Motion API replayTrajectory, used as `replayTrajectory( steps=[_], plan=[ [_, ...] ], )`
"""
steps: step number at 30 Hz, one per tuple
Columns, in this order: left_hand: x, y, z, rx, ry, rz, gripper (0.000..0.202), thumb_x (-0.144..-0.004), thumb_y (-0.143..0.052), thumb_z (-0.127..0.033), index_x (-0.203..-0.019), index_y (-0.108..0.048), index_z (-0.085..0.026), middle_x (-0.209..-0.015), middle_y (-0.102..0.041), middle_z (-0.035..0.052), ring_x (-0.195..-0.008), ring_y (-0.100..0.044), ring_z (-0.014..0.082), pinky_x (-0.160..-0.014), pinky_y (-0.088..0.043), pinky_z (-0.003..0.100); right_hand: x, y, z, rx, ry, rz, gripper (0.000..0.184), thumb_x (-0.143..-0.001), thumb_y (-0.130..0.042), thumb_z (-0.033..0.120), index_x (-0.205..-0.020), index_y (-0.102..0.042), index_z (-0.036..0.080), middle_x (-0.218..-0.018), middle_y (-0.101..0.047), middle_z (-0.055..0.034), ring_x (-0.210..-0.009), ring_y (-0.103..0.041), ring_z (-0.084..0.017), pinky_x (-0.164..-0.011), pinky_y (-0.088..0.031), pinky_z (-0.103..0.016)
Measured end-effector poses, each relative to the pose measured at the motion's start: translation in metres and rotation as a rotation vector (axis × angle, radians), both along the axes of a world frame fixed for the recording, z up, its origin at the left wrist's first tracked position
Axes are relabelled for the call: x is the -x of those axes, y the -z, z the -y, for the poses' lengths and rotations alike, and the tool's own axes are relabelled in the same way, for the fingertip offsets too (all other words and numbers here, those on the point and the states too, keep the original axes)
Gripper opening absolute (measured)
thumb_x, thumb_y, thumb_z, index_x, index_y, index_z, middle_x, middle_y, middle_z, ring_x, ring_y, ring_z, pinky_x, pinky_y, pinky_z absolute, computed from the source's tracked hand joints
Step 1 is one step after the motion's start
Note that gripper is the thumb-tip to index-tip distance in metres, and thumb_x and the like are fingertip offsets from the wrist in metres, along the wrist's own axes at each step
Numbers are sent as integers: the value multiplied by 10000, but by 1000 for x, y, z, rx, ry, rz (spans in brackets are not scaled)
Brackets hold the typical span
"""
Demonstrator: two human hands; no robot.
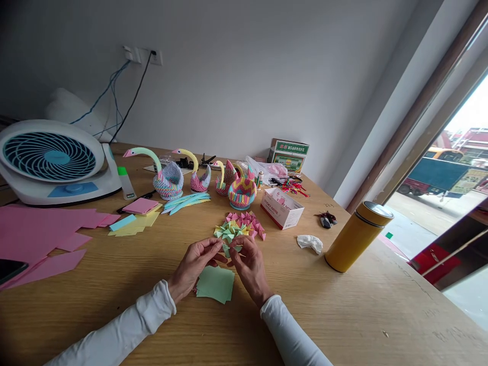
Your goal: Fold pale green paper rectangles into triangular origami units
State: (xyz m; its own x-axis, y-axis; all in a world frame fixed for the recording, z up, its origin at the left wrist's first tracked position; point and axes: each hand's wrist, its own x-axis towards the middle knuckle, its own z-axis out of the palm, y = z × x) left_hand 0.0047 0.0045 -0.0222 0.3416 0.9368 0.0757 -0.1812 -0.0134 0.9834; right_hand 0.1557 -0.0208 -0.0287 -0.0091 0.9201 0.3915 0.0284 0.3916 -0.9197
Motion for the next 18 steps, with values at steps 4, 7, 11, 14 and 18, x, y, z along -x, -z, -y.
replayTrajectory(
  steps=[4,7,11,14,18],
  plan=[
    [1,1,0,-24,13,-28,332,-813,-593,-444,-929,-624,-134,-917,-696,68,-673,-684,161,-598,-459,232,-1,0,0,-39,23,72,205,-847,-573,380,-819,-626,184,-999,-523,-68,-868,-572,-189,-630,-580,-268],
    [1,1,0,-61,-8,-63,311,-823,-582,-434,-917,-627,-141,-876,-697,51,-661,-682,155,-574,-444,217,-2,1,-1,27,-6,24,209,-841,-582,395,-836,-605,187,-977,-547,-57,-852,-579,-182,-645,-568,-269],
    [0,1,1,-109,-31,-102,301,-834,-568,-423,-918,-631,-141,-845,-693,47,-630,-666,144,-537,-425,203,-4,3,-3,118,-45,-59,240,-815,-623,413,-869,-580,183,-855,-565,-20,-697,-573,-136,-637,-553,-273],
    [0,2,1,-140,-55,-124,299,-839,-563,-414,-924,-642,-138,-793,-676,38,-609,-645,137,-527,-432,204,-5,3,-3,133,-45,-12,257,-823,-613,426,-849,-588,171,-855,-570,-26,-711,-571,-140,-643,-535,-268],
    [0,4,0,-150,-65,-138,307,-829,-579,-416,-925,-654,-135,-683,-638,15,-586,-609,129,-522,-454,204,-6,3,-2,121,-37,106,298,-829,-603,450,-831,-609,152,-805,-586,-28,-698,-572,-148,-636,-510,-264]
  ],
)
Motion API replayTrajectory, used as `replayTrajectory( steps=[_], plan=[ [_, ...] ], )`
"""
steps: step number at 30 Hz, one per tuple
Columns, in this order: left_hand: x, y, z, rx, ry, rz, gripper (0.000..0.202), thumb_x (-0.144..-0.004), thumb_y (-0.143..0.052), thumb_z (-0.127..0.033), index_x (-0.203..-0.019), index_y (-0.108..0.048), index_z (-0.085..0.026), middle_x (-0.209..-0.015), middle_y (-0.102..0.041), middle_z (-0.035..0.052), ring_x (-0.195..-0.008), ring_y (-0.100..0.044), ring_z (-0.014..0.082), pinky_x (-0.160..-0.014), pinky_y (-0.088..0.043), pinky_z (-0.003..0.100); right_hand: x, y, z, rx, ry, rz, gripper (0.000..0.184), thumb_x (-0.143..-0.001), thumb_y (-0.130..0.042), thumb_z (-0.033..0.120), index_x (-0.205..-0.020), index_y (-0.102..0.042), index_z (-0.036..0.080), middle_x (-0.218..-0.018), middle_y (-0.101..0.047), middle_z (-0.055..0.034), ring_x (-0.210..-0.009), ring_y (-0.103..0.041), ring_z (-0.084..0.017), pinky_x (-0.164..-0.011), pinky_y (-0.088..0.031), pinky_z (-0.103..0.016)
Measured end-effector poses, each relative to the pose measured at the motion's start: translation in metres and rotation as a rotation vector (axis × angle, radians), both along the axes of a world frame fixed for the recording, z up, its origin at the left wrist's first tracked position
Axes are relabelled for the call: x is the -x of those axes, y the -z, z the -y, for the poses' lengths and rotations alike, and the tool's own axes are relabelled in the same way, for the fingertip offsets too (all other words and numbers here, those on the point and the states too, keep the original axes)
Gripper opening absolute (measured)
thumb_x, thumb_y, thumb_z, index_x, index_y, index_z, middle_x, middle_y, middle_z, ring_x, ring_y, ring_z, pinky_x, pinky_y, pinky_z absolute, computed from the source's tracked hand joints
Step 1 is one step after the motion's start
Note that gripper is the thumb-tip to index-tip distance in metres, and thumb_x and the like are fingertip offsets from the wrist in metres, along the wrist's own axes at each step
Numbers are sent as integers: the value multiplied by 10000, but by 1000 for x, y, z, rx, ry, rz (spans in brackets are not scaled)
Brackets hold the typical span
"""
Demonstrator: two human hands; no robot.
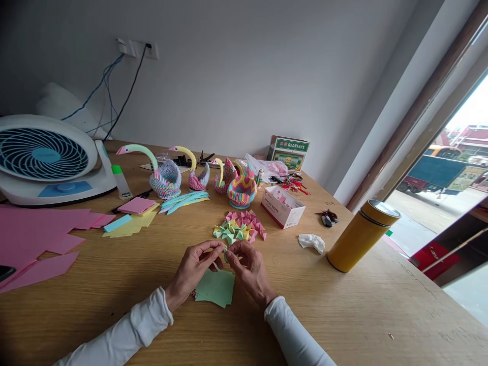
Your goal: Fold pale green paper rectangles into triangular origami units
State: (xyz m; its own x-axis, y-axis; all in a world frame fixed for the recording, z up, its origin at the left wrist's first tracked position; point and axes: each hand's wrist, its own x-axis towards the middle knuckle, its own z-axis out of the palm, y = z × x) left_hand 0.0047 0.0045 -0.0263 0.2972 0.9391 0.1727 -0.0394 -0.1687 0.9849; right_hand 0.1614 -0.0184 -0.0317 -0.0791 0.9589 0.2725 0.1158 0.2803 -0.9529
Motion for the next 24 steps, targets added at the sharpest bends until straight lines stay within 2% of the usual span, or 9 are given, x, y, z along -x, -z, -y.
replayTrajectory(
  steps=[10,15,20,24],
  plan=[
    [1,1,-2,-9,30,0,297,-831,-579,-415,-869,-650,-130,-590,-591,-6,-538,-564,104,-538,-455,198,-3,6,-5,79,-45,-60,277,-807,-650,425,-825,-636,149,-763,-608,-24,-683,-572,-154,-642,-476,-274],
    [1,0,-1,5,41,4,304,-826,-582,-420,-866,-647,-126,-615,-600,3,-533,-567,103,-527,-457,200,-3,8,-6,78,-29,-69,264,-794,-669,412,-789,-639,151,-743,-602,-23,-664,-560,-149,-628,-467,-273],
    [0,1,-1,57,53,26,290,-792,-626,-412,-851,-638,-128,-726,-626,16,-546,-574,97,-540,-488,210,-3,8,-6,46,6,-49,261,-790,-672,409,-771,-635,152,-737,-594,-23,-655,-544,-144,-613,-457,-268],
    [0,6,-4,50,34,8,280,-778,-646,-399,-844,-644,-127,-608,-606,-6,-537,-579,108,-552,-491,208,-4,6,-6,36,25,-24,266,-787,-673,411,-762,-634,149,-723,-589,-20,-642,-528,-138,-596,-442,-259]
  ],
)
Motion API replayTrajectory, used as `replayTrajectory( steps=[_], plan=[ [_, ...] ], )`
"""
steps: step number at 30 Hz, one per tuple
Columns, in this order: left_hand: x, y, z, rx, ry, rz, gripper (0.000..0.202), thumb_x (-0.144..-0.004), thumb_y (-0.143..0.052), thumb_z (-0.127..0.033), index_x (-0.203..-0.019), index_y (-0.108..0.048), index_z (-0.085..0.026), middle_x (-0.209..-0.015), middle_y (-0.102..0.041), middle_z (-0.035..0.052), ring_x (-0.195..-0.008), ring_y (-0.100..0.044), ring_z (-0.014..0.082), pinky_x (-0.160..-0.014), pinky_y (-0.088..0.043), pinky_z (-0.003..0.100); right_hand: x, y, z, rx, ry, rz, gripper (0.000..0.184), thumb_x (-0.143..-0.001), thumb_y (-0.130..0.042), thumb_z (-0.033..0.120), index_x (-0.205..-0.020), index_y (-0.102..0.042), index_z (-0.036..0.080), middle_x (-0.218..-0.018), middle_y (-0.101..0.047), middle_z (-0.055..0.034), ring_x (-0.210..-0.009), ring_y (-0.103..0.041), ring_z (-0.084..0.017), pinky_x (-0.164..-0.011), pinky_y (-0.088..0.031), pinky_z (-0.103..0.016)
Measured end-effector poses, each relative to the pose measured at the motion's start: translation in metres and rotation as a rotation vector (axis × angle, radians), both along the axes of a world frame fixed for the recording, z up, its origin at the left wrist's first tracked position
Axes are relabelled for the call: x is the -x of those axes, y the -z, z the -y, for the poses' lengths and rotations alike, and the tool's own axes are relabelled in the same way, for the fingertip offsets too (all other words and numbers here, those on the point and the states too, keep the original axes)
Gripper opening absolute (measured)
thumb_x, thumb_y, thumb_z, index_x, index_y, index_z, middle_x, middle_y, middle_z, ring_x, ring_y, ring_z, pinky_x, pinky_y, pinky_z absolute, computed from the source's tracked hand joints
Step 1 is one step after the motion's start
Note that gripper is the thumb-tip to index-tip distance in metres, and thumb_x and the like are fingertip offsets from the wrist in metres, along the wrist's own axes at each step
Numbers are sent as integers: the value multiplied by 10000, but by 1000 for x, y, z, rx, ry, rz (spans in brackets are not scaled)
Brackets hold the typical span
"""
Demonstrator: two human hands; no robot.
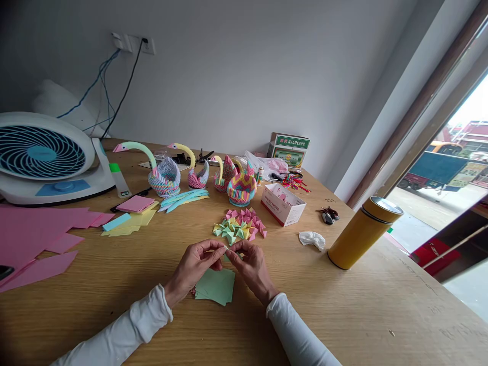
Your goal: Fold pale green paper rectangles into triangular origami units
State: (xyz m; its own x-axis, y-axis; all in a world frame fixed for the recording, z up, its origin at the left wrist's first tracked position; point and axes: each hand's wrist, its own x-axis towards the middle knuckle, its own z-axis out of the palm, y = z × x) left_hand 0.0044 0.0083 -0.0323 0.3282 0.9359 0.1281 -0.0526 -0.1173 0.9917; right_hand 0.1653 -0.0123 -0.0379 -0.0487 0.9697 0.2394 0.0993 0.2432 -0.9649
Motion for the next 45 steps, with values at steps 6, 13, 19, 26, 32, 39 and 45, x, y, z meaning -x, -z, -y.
replayTrajectory(
  steps=[6,13,19,26,32,39,45],
  plan=[
    [1,0,1,-81,-15,-31,258,-811,-608,-390,-838,-644,-136,-613,-613,-3,-554,-586,117,-582,-481,218,-2,-1,1,35,-39,20,296,-822,-616,441,-790,-642,148,-730,-594,-20,-653,-536,-145,-598,-447,-262],
    [1,-2,4,-85,-16,-118,273,-812,-592,-405,-837,-616,-134,-593,-603,1,-549,-604,140,-586,-471,239,-2,-1,0,-57,8,176,295,-846,-575,430,-771,-607,147,-717,-571,-14,-619,-505,-132,-571,-417,-248],
    [2,-7,5,-163,-29,-228,267,-837,-544,-400,-795,-613,-146,-598,-591,-5,-524,-604,139,-573,-450,233,2,-5,4,-79,27,285,257,-864,-546,374,-748,-590,149,-689,-555,-6,-608,-487,-126,-518,-365,-219],
    [2,-8,6,-186,-30,-239,297,-865,-492,-410,-823,-618,-144,-598,-616,6,-538,-594,141,-582,-434,229,1,-4,4,-126,22,333,224,-883,-519,327,-760,-586,152,-723,-583,-10,-661,-522,-135,-564,-381,-222],
    [1,-7,7,-188,-68,-234,292,-865,-492,-421,-806,-608,-160,-561,-598,-12,-525,-587,141,-585,-425,228,0,-2,1,-104,16,284,259,-876,-520,374,-775,-598,149,-719,-592,-18,-626,-519,-137,-537,-391,-232],
    [-3,-3,8,-158,-111,-172,278,-841,-525,-433,-797,-602,-169,-639,-608,-15,-488,-584,127,-519,-396,220,1,-3,0,-152,66,280,245,-857,-558,368,-734,-621,166,-699,-612,-22,-647,-546,-156,-587,-434,-260],
    [-1,0,4,-98,-178,-71,269,-842,-531,-426,-856,-571,-161,-696,-596,-10,-488,-582,110,-475,-393,205,0,3,-1,-73,61,114,290,-839,-590,423,-1027,-594,203,-987,-622,-68,-783,-592,-182,-577,-477,-256]
  ],
)
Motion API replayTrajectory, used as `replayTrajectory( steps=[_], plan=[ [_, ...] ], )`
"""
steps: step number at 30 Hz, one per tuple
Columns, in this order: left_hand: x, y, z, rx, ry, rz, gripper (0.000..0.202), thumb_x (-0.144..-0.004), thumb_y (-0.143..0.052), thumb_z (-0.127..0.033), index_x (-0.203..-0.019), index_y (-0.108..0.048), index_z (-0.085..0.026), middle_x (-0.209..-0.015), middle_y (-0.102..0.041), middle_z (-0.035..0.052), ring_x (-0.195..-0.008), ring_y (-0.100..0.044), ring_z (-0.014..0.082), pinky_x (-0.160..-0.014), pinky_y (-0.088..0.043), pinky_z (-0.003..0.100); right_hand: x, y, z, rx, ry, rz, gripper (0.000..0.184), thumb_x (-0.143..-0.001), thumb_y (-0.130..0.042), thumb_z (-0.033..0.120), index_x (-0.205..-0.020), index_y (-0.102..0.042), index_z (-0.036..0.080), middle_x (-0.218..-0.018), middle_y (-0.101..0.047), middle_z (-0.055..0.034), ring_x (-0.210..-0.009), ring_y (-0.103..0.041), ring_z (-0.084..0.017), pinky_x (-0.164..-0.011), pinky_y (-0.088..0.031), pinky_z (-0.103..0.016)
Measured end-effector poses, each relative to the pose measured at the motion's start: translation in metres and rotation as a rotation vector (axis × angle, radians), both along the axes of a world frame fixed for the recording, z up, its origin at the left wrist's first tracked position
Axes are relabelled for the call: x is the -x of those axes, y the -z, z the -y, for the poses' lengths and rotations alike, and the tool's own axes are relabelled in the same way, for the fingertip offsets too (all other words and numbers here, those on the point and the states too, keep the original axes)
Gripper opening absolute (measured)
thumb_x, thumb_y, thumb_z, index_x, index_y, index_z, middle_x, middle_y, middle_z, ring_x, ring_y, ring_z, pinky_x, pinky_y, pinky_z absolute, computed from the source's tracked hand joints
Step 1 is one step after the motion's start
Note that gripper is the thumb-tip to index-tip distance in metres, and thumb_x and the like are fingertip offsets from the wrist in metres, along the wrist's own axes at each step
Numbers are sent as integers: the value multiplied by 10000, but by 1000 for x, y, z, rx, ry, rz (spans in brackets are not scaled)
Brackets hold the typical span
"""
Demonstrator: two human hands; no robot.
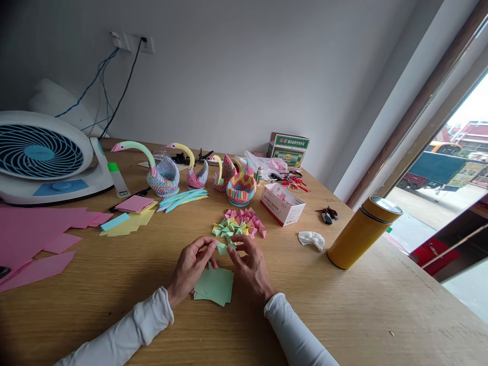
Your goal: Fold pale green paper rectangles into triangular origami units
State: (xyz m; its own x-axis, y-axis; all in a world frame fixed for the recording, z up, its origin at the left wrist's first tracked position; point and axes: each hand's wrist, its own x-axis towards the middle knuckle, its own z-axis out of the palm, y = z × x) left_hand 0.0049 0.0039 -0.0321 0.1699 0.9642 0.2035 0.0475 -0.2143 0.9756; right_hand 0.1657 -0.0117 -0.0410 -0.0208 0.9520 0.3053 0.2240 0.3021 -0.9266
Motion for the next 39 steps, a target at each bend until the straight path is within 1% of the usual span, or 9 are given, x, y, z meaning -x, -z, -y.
replayTrajectory(
  steps=[5,8,11,17,23,26,30,33,39],
  plan=[
    [-1,0,1,45,37,64,279,-829,-549,-439,-862,-554,-162,-733,-576,-13,-506,-597,107,-447,-423,193,0,5,-1,77,-32,-151,324,-800,-648,426,-999,-564,185,-921,-616,-62,-757,-614,-176,-607,-508,-275],
    [-2,0,2,67,75,77,300,-803,-580,-452,-856,-551,-159,-797,-595,4,-501,-583,98,-426,-433,192,2,5,-2,60,-27,-202,326,-783,-673,412,-992,-557,190,-849,-612,-36,-707,-607,-159,-588,-512,-267],
    [-3,1,2,95,103,58,312,-784,-604,-457,-852,-554,-157,-781,-610,10,-499,-577,98,-424,-440,190,4,4,-1,35,-7,-201,328,-758,-699,404,-976,-568,196,-786,-599,-16,-659,-590,-147,-562,-516,-262],
    [-3,1,1,112,110,118,315,-770,-616,-462,-800,-558,-154,-762,-584,-2,-508,-593,104,-413,-460,195,5,1,0,67,-38,-242,323,-774,-680,420,-977,-583,188,-835,-631,-45,-701,-633,-170,-562,-538,-275],
    [-4,0,1,207,167,183,358,-735,-666,-436,-911,-581,-135,-727,-612,11,-520,-605,119,-426,-478,207,6,-2,1,76,-21,-306,343,-716,-732,436,-920,-622,182,-775,-645,-28,-654,-627,-161,-554,-528,-272],
    [-3,-3,1,216,194,193,358,-736,-668,-433,-904,-580,-130,-776,-622,31,-535,-610,118,-427,-477,205,7,-9,4,115,-31,-339,331,-740,-704,460,-885,-638,170,-756,-642,-28,-667,-624,-160,-565,-521,-265],
    [-3,-7,3,241,198,189,368,-724,-681,-432,-907,-566,-133,-781,-642,43,-523,-614,121,-425,-475,211,5,-14,7,178,-68,-368,337,-813,-619,483,-824,-652,148,-737,-646,-45,-704,-621,-162,-595,-510,-255],
    [-3,-8,5,263,192,210,376,-692,-714,-421,-893,-571,-138,-727,-641,26,-539,-615,127,-453,-486,219,3,-12,6,204,-84,-375,335,-777,-663,482,-791,-657,148,-711,-640,-31,-670,-613,-150,-590,-495,-248],
    [0,-11,4,277,279,213,331,-701,-708,-419,-833,-645,-121,-774,-639,42,-603,-591,125,-494,-495,219,1,-13,5,270,-157,-436,337,-775,-665,482,-776,-663,146,-703,-636,-25,-641,-606,-137,-580,-494,-242]
  ],
)
